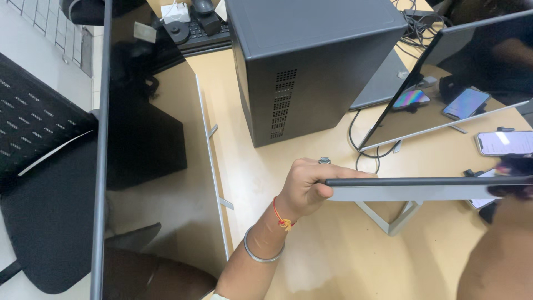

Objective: The person wipes several computer monitors and the desk surface by hand with a cloth, moving the monitors to reach all sides.

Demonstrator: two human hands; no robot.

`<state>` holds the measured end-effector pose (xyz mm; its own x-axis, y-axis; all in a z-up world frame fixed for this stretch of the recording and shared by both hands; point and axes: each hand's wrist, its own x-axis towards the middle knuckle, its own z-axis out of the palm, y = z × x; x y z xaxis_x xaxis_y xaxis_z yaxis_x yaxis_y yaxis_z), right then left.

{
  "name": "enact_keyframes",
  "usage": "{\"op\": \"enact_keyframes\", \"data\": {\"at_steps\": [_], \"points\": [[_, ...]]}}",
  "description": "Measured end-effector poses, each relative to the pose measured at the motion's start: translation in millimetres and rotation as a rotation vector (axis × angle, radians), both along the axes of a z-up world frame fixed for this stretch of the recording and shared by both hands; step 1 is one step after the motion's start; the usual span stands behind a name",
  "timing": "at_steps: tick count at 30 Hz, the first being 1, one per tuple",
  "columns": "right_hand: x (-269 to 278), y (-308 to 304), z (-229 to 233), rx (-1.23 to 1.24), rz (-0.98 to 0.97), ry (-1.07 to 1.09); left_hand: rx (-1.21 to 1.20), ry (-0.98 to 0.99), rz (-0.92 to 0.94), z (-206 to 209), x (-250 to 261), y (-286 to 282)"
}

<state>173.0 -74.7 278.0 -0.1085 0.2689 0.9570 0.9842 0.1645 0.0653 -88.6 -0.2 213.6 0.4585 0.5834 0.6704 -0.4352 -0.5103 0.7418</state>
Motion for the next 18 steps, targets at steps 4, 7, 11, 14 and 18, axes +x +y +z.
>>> {"op": "enact_keyframes", "data": {"at_steps": [4,7,11,14,18], "points": [[-60.0,1.0,-8.0,-0.076,0.019,0.006,-0.033,0.032,0.043,-14.0,3.5,0.0],[-110.7,-1.7,-11.9,-0.147,0.044,0.003,-0.028,0.077,0.117,-31.1,1.9,3.1],[-149.0,3.9,-11.2,-0.182,0.098,0.001,-0.015,-0.031,0.124,-41.4,-0.4,-2.0],[-133.7,4.6,-7.7,-0.179,0.080,-0.132,-0.056,-0.042,0.110,-40.0,1.6,-2.5],[-79.2,-1.2,-3.7,-0.105,0.112,-0.161,-0.007,0.138,0.173,-30.1,4.1,3.4]]}}
